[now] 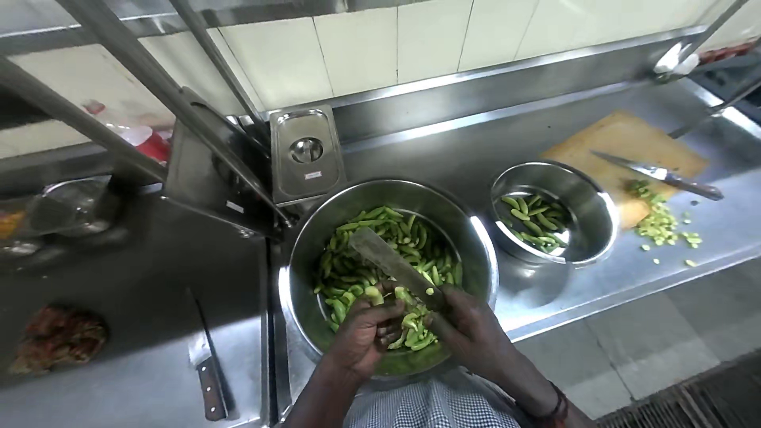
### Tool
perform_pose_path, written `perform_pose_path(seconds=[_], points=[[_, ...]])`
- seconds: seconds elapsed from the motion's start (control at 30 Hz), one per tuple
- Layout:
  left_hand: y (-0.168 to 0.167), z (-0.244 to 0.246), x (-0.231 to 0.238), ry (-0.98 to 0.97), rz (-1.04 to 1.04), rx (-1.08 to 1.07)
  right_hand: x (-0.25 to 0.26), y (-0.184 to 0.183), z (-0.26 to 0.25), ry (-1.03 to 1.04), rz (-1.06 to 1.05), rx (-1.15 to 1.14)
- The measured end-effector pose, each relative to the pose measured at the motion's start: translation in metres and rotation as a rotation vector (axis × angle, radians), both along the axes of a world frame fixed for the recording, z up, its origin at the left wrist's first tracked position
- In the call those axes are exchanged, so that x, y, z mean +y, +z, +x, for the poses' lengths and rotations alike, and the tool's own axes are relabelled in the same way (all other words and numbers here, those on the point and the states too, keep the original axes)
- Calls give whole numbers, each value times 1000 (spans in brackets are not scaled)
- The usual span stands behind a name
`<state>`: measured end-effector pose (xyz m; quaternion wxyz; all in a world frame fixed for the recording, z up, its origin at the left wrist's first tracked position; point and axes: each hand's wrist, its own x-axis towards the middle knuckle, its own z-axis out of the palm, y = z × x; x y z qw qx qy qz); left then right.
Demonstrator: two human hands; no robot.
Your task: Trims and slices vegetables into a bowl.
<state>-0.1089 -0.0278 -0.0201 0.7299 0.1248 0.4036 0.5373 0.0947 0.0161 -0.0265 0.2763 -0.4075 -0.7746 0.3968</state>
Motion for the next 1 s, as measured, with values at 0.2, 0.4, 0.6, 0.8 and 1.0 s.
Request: perform_pose_path(seconds=[0.2,0.4,0.6,0.8,1.0], points=[[3,7,-2,-46,-50,-51,-5,2,-6,-46,35,-21],[1,15,-4,-100,-32,-90,-6,4,-4,-59,119,-102],[-12,12,2,103,-150,83,-8,1,-3,-5,92,-86],[-29,13,14,225,-325,16,-5,15,0,-5,92,-57],[-25,35,43,174,-378,133,-5,15,19,-100,86,43]])
